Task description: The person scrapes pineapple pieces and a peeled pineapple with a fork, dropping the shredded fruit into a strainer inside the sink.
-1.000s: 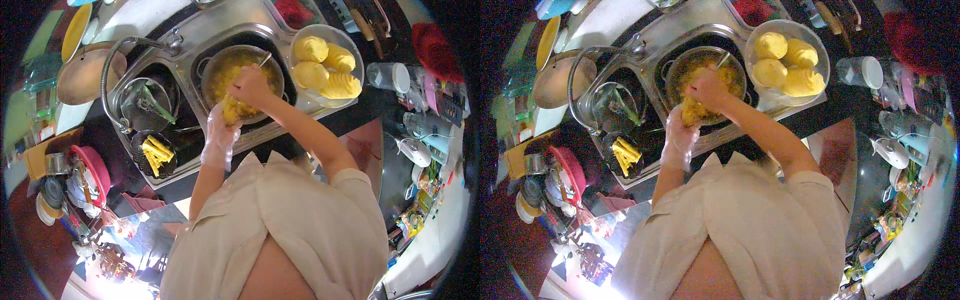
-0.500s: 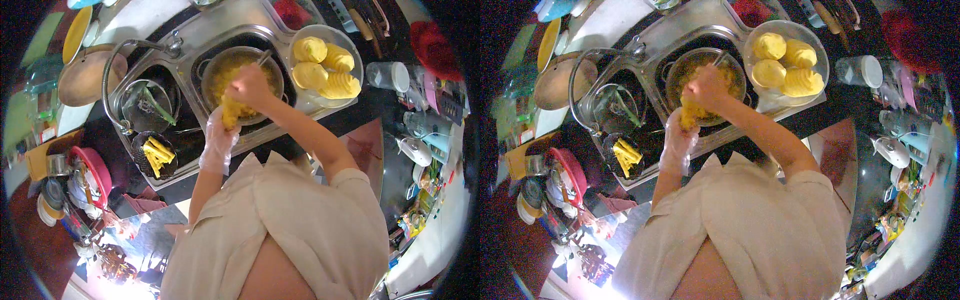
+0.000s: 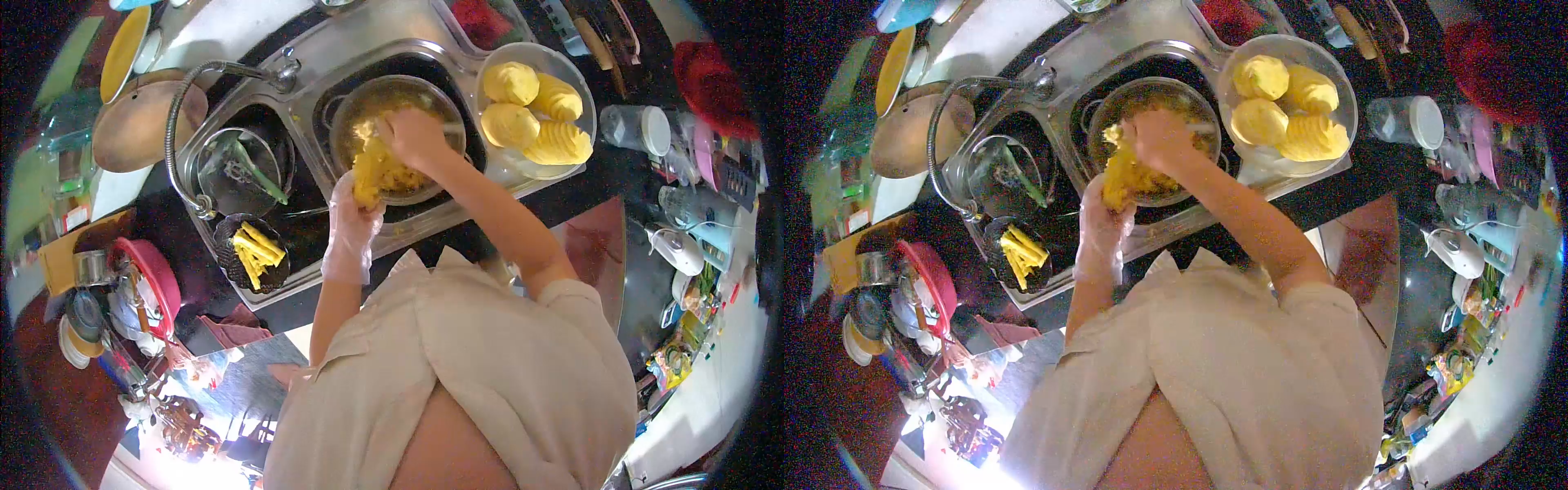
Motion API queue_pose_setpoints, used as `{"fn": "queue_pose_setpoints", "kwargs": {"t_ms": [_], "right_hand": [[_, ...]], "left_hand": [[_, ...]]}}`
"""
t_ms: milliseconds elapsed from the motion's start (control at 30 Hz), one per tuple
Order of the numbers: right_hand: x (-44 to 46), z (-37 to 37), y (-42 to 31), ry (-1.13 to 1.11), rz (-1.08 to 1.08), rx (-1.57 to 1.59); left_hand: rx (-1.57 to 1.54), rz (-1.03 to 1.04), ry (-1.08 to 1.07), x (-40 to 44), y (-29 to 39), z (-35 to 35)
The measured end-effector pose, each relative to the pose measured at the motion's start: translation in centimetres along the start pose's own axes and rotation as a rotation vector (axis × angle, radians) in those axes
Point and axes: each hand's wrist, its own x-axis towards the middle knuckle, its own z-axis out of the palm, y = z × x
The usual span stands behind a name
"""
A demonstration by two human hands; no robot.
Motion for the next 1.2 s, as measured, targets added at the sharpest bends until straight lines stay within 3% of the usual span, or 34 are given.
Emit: {"fn": "queue_pose_setpoints", "kwargs": {"t_ms": [33, 67, 133, 167, 200, 233, 267, 300, 367, 433, 467, 533, 733, 900, 967, 1000, 1200], "right_hand": [[-0.6, 0.2, -0.5, -0.044, 0.060, 0.156], [-1.5, 0.0, -0.4, -0.045, 0.059, 0.157], [-3.4, -0.7, 0.8, -0.138, 0.296, 0.451], [-3.8, -0.1, 1.1, -0.135, 0.301, 0.448], [-4.3, 1.0, 1.5, -0.239, 0.455, 0.603], [-4.7, 1.4, 1.9, -0.293, 0.530, 0.682], [-5.1, 1.9, 2.2, -0.344, 0.609, 0.754], [-5.4, 2.1, 2.5, -0.342, 0.554, 0.681], [-5.8, 1.3, 2.9, -0.339, 0.491, 0.607], [-6.6, -1.0, 2.8, -0.354, 0.603, 0.787], [-6.8, -1.3, 2.5, -0.358, 0.599, 0.786], [-7.2, -1.9, 1.8, -0.145, 0.278, 0.715], [-8.1, -2.1, -1.6, -0.136, 0.089, 0.538], [-8.0, -0.5, -1.3, -0.142, 0.090, 0.487], [-8.0, 0.1, -1.4, -0.129, 0.087, 0.474], [-8.1, 0.3, -1.7, -0.095, 0.078, 0.461], [-7.8, 1.1, -1.7, -0.046, 0.155, 0.384]], "left_hand": [[0.002, 0.000, 0.004, 0.0, -0.8, -0.4], [-0.423, -0.215, 0.026, 0.2, -1.5, -1.0], [-0.852, -0.432, 0.043, 0.6, -2.2, -1.6], [-0.971, -0.597, -0.006, 1.0, -2.5, -1.7], [-1.088, -0.766, -0.058, 1.3, -2.7, -1.5], [-1.091, -0.770, -0.062, 1.4, -1.9, -0.7], [-0.899, -0.771, -0.041, 1.5, -1.1, 0.3], [-0.705, -0.766, -0.017, 1.7, -0.5, 0.8], [-0.758, -0.806, 0.043, 2.9, -3.2, 1.1], [-0.844, -0.656, 0.076, 3.7, -3.9, 1.1], [-0.855, -0.678, 0.155, 3.6, -4.2, 1.0], [-0.872, -0.683, 0.197, 3.0, -1.8, 1.1], [-1.075, -0.734, 0.136, 2.8, -0.7, 1.3], [-0.984, -0.683, 0.149, 1.9, -0.9, 1.5], [-1.234, -0.585, -0.051, 1.8, -4.9, 0.6], [-1.234, -0.587, -0.049, 1.7, -4.3, 0.6], [-1.114, -0.757, 0.175, 1.5, -0.8, 1.3]]}}
